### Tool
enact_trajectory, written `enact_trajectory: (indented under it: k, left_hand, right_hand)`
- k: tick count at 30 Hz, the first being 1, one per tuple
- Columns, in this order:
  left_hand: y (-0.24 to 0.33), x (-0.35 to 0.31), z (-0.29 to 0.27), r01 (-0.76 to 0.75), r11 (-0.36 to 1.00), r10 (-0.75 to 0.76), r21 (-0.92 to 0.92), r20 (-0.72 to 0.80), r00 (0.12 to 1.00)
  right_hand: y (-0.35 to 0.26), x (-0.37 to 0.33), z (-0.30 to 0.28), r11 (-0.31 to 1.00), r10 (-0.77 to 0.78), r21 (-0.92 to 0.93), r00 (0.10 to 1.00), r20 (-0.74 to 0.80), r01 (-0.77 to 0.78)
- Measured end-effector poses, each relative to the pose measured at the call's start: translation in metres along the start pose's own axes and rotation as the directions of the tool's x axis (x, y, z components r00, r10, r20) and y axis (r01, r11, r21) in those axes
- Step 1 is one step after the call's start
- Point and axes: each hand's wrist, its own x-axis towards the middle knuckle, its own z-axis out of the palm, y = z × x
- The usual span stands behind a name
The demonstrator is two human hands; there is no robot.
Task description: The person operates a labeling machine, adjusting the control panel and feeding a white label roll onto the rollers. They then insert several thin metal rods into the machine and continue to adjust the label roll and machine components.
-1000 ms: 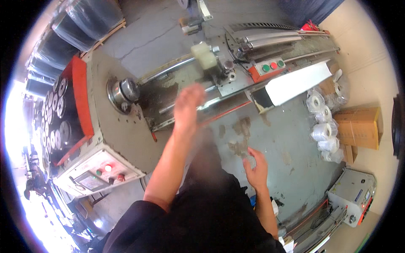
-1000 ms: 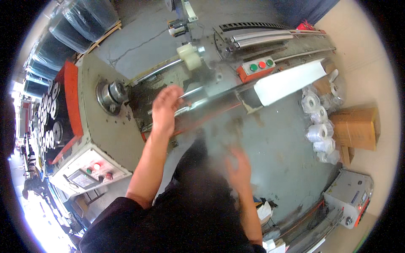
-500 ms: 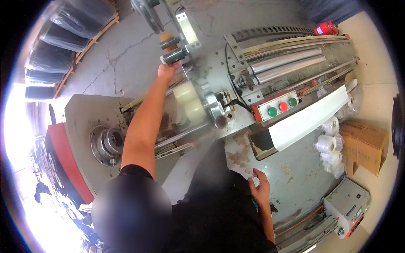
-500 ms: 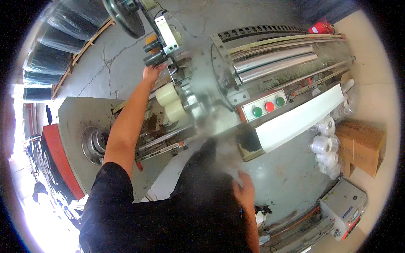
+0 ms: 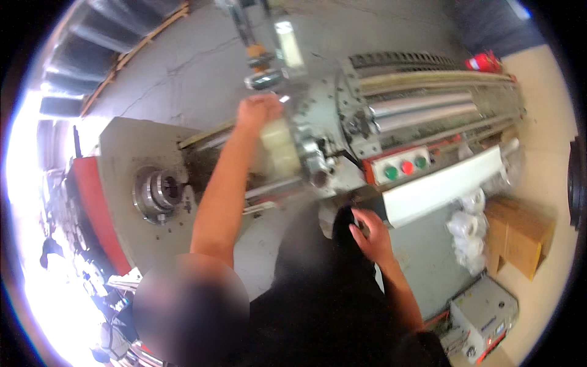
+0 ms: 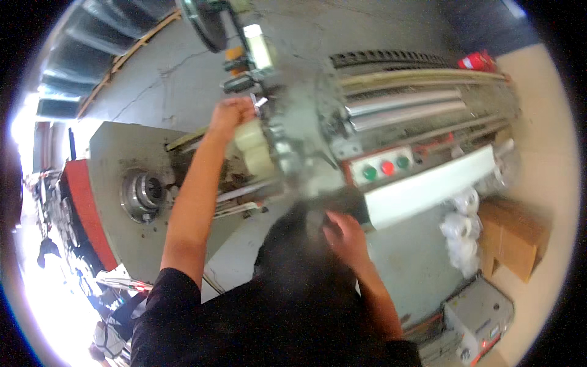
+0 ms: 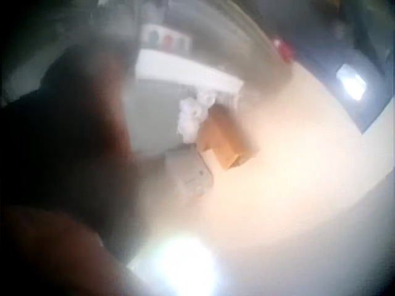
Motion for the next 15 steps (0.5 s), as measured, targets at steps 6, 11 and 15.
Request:
enact_trajectory:
  k: [6, 11, 15]
  left_hand:
    - [0.007, -0.013, 0.008, 0.037, 0.999, -0.031, 0.021, -0.214, 0.976]
    - [0.007, -0.015, 0.013, 0.001, 0.988, 0.04, 0.154, -0.258, 0.965]
    - [0.005, -0.022, 0.022, -0.032, 0.985, 0.082, 0.17, -0.296, 0.952]
  right_hand:
    - [0.031, 0.029, -0.03, 0.994, -0.089, 0.026, 0.905, -0.415, 0.11]
    - [0.051, 0.047, -0.05, 0.985, -0.134, -0.149, 0.916, -0.379, 0.082]
    - [0.055, 0.048, -0.049, 0.98, -0.18, -0.134, 0.934, -0.31, 0.144]
